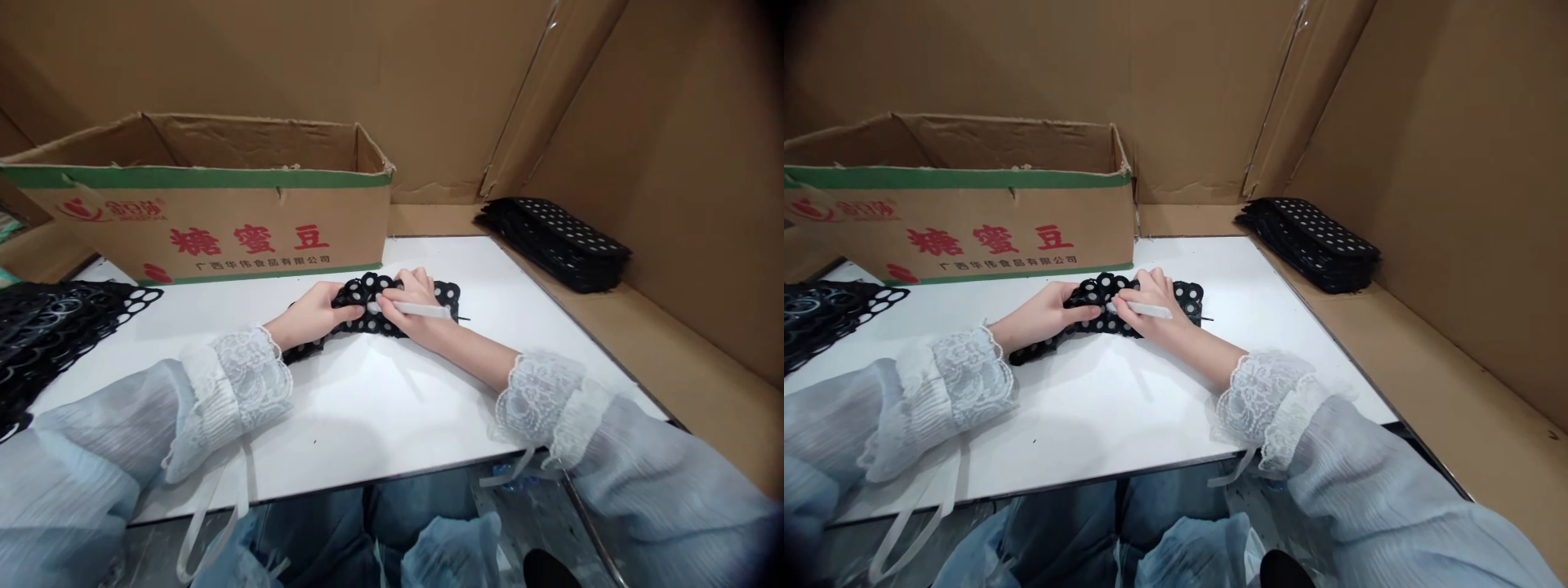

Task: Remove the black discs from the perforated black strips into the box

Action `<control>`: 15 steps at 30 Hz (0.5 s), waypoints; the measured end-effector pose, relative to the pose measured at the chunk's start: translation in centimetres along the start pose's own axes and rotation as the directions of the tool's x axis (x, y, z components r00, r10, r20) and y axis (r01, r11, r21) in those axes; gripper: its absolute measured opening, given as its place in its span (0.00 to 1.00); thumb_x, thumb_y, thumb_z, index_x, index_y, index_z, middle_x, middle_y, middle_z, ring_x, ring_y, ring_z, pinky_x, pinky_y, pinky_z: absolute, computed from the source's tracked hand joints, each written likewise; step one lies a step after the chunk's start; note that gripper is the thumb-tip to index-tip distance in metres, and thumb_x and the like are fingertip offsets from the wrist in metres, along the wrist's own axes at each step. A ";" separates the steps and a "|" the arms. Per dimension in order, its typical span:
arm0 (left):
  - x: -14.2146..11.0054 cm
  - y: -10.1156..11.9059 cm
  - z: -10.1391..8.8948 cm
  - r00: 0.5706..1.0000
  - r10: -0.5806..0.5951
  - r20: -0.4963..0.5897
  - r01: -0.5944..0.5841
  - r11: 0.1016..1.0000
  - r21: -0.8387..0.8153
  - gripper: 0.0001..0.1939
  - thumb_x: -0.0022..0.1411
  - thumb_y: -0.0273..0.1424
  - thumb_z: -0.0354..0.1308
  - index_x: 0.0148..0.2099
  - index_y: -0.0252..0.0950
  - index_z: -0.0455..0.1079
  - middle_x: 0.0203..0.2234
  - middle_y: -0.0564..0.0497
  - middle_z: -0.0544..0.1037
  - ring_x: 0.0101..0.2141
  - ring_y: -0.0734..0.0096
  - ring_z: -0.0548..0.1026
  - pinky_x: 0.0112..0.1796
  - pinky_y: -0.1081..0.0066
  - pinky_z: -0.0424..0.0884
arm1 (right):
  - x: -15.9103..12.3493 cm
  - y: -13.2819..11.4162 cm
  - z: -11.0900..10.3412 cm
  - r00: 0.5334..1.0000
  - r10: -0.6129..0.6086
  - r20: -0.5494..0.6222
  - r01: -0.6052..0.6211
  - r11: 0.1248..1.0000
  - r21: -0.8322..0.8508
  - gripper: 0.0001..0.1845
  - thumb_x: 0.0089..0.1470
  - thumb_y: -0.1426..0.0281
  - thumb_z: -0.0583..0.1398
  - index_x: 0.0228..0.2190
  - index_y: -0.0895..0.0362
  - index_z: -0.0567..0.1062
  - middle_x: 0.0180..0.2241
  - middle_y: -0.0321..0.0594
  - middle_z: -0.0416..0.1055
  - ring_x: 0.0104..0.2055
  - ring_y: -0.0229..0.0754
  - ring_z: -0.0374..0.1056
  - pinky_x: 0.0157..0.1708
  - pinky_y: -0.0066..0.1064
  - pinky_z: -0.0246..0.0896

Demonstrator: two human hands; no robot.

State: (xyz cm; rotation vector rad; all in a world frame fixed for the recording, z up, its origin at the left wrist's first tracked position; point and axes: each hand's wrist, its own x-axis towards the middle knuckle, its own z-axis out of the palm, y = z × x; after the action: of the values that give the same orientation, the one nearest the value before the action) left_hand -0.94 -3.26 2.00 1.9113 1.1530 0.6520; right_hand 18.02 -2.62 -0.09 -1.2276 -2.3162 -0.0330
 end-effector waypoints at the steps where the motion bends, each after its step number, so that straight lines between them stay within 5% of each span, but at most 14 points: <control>1: -0.1 0.2 0.2 1.000 -0.004 -0.006 0.003 1.000 -0.008 0.09 0.53 0.34 0.53 0.31 0.32 0.66 0.23 0.55 0.69 0.24 0.76 0.64 0.26 0.76 0.59 | 0.0 -0.1 0.2 1.000 -0.001 -0.010 0.001 0.999 -0.038 0.20 0.56 0.61 0.47 0.22 0.56 0.70 0.30 0.41 0.58 0.38 0.44 0.50 0.38 0.36 0.47; 7: -0.7 0.7 1.0 0.999 -0.002 -0.032 0.001 0.999 -0.035 0.07 0.53 0.33 0.52 0.29 0.33 0.62 0.20 0.56 0.64 0.21 0.78 0.61 0.22 0.77 0.56 | 0.5 -0.1 0.6 0.999 0.019 -0.045 -0.027 0.983 -0.183 0.20 0.57 0.62 0.46 0.25 0.56 0.72 0.35 0.44 0.60 0.43 0.47 0.52 0.40 0.39 0.47; 15: -0.3 0.2 1.2 0.999 0.020 -0.048 -0.022 0.999 -0.041 0.09 0.53 0.35 0.52 0.29 0.33 0.61 0.21 0.55 0.64 0.22 0.77 0.61 0.23 0.76 0.56 | 1.0 1.7 -1.3 0.953 0.005 0.303 -0.122 0.921 0.370 0.24 0.56 0.60 0.45 0.19 0.57 0.71 0.28 0.40 0.66 0.38 0.41 0.61 0.42 0.32 0.53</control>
State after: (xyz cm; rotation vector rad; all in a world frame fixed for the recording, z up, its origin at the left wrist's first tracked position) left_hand -0.10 -4.01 1.54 1.8841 1.1415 0.7309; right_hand 19.46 -1.23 1.16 -1.1610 -2.3711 0.6443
